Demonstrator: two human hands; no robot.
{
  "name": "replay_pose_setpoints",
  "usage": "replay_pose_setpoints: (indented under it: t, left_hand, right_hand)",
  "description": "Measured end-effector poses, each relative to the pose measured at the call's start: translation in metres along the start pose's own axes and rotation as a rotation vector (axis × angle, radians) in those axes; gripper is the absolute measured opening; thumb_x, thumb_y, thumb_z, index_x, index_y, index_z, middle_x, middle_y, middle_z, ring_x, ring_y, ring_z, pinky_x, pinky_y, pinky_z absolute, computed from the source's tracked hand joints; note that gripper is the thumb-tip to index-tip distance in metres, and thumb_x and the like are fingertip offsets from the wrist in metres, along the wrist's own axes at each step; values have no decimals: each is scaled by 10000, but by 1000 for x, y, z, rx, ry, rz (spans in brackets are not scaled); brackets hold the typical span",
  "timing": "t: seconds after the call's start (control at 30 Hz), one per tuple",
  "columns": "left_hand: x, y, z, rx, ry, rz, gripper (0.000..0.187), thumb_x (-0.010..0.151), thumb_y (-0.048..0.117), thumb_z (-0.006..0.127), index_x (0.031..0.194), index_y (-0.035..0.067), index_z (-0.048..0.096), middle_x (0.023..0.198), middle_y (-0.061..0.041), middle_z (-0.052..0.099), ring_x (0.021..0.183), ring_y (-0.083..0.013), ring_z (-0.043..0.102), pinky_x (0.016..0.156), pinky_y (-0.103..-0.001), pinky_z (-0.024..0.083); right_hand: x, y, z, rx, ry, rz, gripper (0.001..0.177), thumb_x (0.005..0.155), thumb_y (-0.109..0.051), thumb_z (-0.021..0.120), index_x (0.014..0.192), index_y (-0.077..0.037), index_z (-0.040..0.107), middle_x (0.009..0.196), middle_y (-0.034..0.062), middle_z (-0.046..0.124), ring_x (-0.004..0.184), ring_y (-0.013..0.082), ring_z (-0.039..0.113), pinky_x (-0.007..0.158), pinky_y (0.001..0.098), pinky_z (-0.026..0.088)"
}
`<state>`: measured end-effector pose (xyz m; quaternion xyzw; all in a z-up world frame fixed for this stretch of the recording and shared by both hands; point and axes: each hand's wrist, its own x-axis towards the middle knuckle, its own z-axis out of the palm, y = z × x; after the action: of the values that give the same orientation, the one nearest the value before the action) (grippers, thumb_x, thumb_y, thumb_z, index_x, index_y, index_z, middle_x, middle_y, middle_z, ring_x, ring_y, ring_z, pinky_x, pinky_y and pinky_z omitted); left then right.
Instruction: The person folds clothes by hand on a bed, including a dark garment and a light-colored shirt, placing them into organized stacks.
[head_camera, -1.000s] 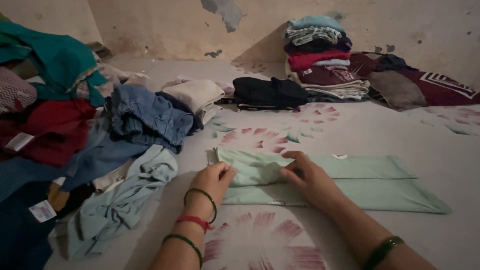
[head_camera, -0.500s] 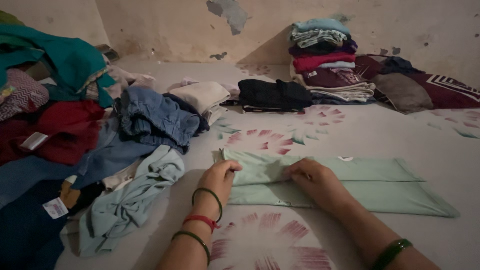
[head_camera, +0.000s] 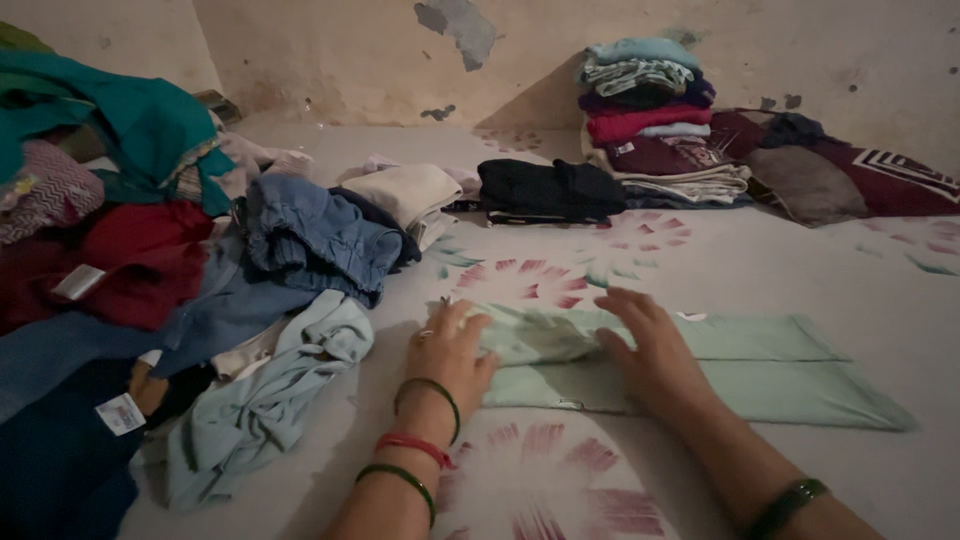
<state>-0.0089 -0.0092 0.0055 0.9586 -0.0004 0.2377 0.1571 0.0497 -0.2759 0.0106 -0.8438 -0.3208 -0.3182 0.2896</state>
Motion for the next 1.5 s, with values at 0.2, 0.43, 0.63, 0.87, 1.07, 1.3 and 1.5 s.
replay_pose_setpoints:
  t: [0.2,0.43,0.63,0.87,1.07,1.3,1.5]
  left_hand:
    - [-4,13,18,-29,-227,409,448,959,374,594,1371,198,582,1505,-32,498,1399,-253,424,1117,-465,342]
    - [15,63,-3,62,-401,136,503,1001,518,499,1354,178,609,1484,-29,553,1391,-250,486,1183,-438,349]
    - [48,130,60,8,-166,401,632,963,565,478,1412,124,530,1576,-76,431,1470,-264,359,1158,-491,286]
    - [55,184,104,18,-513,230,789,962,618,440,1585,154,303,1691,-24,238,1569,-223,156,1259,-494,115]
    - [44,181,95,23,-469,265,810,975,630,408,1590,122,265,1691,-53,201,1571,-225,111,1251,-498,82]
    - [40,181,92,44,-434,278,791,971,617,409,1579,121,309,1687,-53,234,1574,-207,147,1254,-472,112]
    - [41,180,92,48,-430,285,790,976,621,398,1579,120,299,1688,-55,222,1572,-204,137,1258,-472,94]
  right_hand:
    - [-12,0,12,-135,-370,79,494,939,-381,586,1348,-105,592,1418,123,598,1321,322,526,1083,458,381]
    - [-19,28,4,-304,-403,255,705,988,-503,561,1521,-84,369,1560,174,370,1418,337,353,1166,512,268]
    - [-54,169,-81,-598,-326,409,658,1041,-597,417,1531,-166,330,1600,140,276,1489,316,222,1131,625,219]
    - [-84,195,-123,-720,-539,489,456,1003,-495,318,1373,-344,537,1569,-18,431,1531,267,319,1185,608,317]
    - [-61,182,-130,-548,-248,852,583,1050,-576,405,1294,-139,705,1373,207,611,1288,440,548,1095,547,445]
    - [-46,224,-134,-344,-477,961,763,938,-618,605,1211,82,737,1203,302,751,1097,416,721,1010,473,549]
    - [-39,199,-142,-113,-445,1049,682,860,-484,766,1319,6,650,1218,272,721,1062,391,724,950,478,550]
